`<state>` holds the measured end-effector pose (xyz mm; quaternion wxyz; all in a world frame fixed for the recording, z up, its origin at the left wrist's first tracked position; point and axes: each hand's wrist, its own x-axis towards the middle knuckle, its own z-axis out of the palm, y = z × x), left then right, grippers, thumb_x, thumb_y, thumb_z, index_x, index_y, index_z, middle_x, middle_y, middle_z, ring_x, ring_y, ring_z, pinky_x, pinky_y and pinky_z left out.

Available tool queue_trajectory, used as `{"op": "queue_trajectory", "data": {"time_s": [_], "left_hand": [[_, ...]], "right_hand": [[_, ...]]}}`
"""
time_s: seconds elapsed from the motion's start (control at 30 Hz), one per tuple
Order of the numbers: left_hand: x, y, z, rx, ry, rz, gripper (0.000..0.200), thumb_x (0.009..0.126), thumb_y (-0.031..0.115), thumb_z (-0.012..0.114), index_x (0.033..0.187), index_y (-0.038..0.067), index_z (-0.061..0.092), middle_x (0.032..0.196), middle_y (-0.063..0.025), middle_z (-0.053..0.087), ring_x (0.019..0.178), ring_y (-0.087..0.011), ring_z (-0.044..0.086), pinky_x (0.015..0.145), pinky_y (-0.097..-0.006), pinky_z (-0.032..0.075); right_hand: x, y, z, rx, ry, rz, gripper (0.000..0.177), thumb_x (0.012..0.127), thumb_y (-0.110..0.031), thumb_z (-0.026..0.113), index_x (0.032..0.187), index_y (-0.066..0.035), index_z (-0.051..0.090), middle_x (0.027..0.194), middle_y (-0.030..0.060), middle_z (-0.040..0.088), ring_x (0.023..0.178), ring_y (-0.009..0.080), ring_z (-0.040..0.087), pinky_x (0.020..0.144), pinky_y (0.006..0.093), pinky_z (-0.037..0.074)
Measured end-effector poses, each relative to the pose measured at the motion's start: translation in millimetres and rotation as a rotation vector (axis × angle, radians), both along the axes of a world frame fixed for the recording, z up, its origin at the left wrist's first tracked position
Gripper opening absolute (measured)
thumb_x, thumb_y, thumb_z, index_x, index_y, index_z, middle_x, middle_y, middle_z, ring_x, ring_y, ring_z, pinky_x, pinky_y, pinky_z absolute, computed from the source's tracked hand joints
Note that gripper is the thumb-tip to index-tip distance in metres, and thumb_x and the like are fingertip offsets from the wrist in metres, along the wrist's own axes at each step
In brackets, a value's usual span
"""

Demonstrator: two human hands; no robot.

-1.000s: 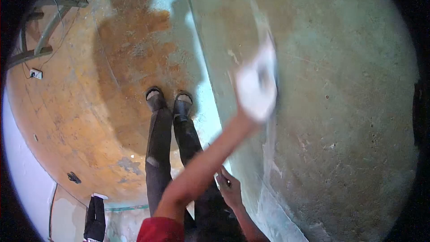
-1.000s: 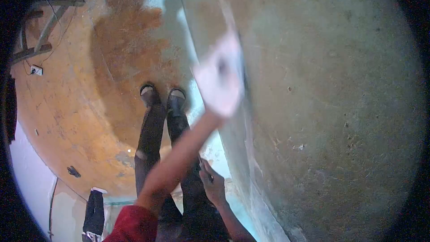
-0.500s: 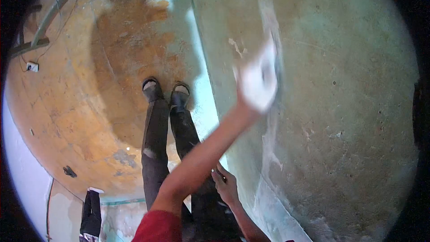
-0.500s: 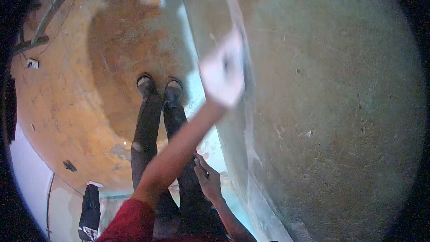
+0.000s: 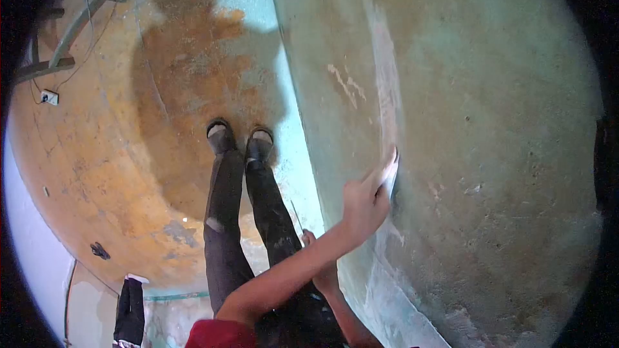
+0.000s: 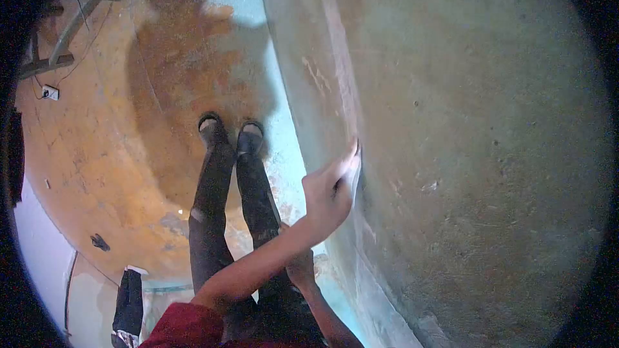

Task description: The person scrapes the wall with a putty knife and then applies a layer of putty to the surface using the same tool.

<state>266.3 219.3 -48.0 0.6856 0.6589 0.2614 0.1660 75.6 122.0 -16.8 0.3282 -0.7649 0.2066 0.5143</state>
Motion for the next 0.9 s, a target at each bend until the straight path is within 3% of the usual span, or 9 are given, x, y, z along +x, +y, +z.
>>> {"op": "queue_trajectory", "data": {"time_s": [0.13, 0.2, 0.3, 0.47, 0.57, 0.7, 0.77, 0.87, 0.9], "left_hand": [[90, 69, -21, -0.177, 0.141, -0.082, 0.02, 0.094, 0.003, 0.053, 0.105, -0.003, 0.068, 0.088, -0.0216, 0.067, 0.078, -0.0306, 0.066, 0.073, -0.0451, 0.051], [117, 81, -35, -0.099, -0.129, 0.137, 0.027, 0.098, 0.003, 0.047, 0.072, 0.0, 0.047, 0.065, -0.0062, 0.039, 0.058, -0.0134, 0.038, 0.049, -0.0381, 0.033], [16, 8, 15, -0.077, -0.126, 0.116, 0.011, 0.091, -0.004, 0.056, 0.081, -0.003, 0.06, 0.069, -0.0039, 0.053, 0.066, -0.016, 0.054, 0.084, -0.0321, 0.051], [102, 82, -9, -0.07, 0.202, -0.195, 0.011, 0.092, 0.0, 0.061, 0.1, -0.006, 0.066, 0.08, -0.0076, 0.064, 0.073, -0.0152, 0.056, 0.082, -0.0326, 0.052], [50, 10, -6, -0.117, -0.226, 0.357, 0.015, 0.096, 0.002, 0.057, 0.105, -0.003, 0.068, 0.084, -0.0087, 0.067, 0.078, -0.0153, 0.06, 0.077, -0.033, 0.052], [49, 22, -6, -0.136, -0.23, 0.244, 0.012, 0.097, 0.001, 0.054, 0.097, -0.003, 0.066, 0.078, -0.005, 0.059, 0.075, -0.0126, 0.056, 0.07, -0.0296, 0.048], [108, 82, -8, -0.106, 0.025, 0.082, 0.025, 0.089, -0.004, 0.054, 0.11, -0.002, 0.067, 0.084, -0.0206, 0.067, 0.066, -0.0305, 0.066, 0.062, -0.0417, 0.05], [7, 4, -8, -0.053, 0.007, 0.005, 0.024, 0.09, -0.002, 0.058, 0.113, 0.0, 0.068, 0.078, -0.0169, 0.066, 0.062, -0.0277, 0.064, 0.058, -0.0387, 0.048], [-40, -12, 15, -0.068, 0.068, -0.118, 0.024, 0.091, -0.001, 0.059, 0.113, 0.0, 0.069, 0.077, -0.016, 0.066, 0.06, -0.0264, 0.063, 0.057, -0.0359, 0.049]], "right_hand": [[7, 23, 9, 0.038, 0.03, -0.218, 0.054, 0.1, -0.033, 0.06, 0.145, -0.004, 0.05, 0.136, 0.0177, 0.062, 0.125, 0.0225, 0.058, 0.105, 0.0348, 0.044], [7, 19, 8, 0.026, 0.054, -0.208, 0.053, 0.101, -0.033, 0.06, 0.144, -0.004, 0.051, 0.135, 0.018, 0.062, 0.124, 0.0221, 0.059, 0.105, 0.0349, 0.044], [-4, 13, -7, 0.028, -0.249, 0.143, 0.049, 0.101, -0.036, 0.059, 0.135, -0.001, 0.058, 0.131, 0.02, 0.064, 0.123, 0.0231, 0.059, 0.104, 0.0365, 0.045], [7, 29, 10, 0.044, -0.05, -0.197, 0.048, 0.101, -0.034, 0.059, 0.133, 0.001, 0.059, 0.127, 0.0201, 0.066, 0.124, 0.026, 0.06, 0.104, 0.0385, 0.044], [7, 12, -4, 0.108, -0.081, 0.014, 0.051, 0.101, -0.032, 0.06, 0.139, 0.001, 0.054, 0.135, 0.0191, 0.061, 0.128, 0.0263, 0.057, 0.106, 0.0369, 0.043], [-3, 24, 16, 0.077, -0.215, 0.002, 0.045, 0.103, -0.026, 0.057, 0.138, 0.002, 0.055, 0.13, 0.0172, 0.066, 0.12, 0.0272, 0.063, 0.101, 0.0361, 0.047], [9, 30, 11, 0.002, -0.018, -0.113, 0.043, 0.103, -0.026, 0.056, 0.137, 0.0, 0.056, 0.129, 0.0173, 0.066, 0.118, 0.0275, 0.064, 0.099, 0.036, 0.048], [-22, 0, -23, 0.161, -0.446, 0.286, 0.045, 0.101, -0.02, 0.057, 0.142, -0.003, 0.054, 0.134, 0.0114, 0.064, 0.119, 0.0197, 0.061, 0.102, 0.0353, 0.045], [-15, 19, -14, 0.208, -0.194, -0.128, 0.048, 0.102, -0.018, 0.056, 0.147, -0.003, 0.048, 0.145, 0.0132, 0.055, 0.129, 0.0227, 0.055, 0.11, 0.0363, 0.039]]}}
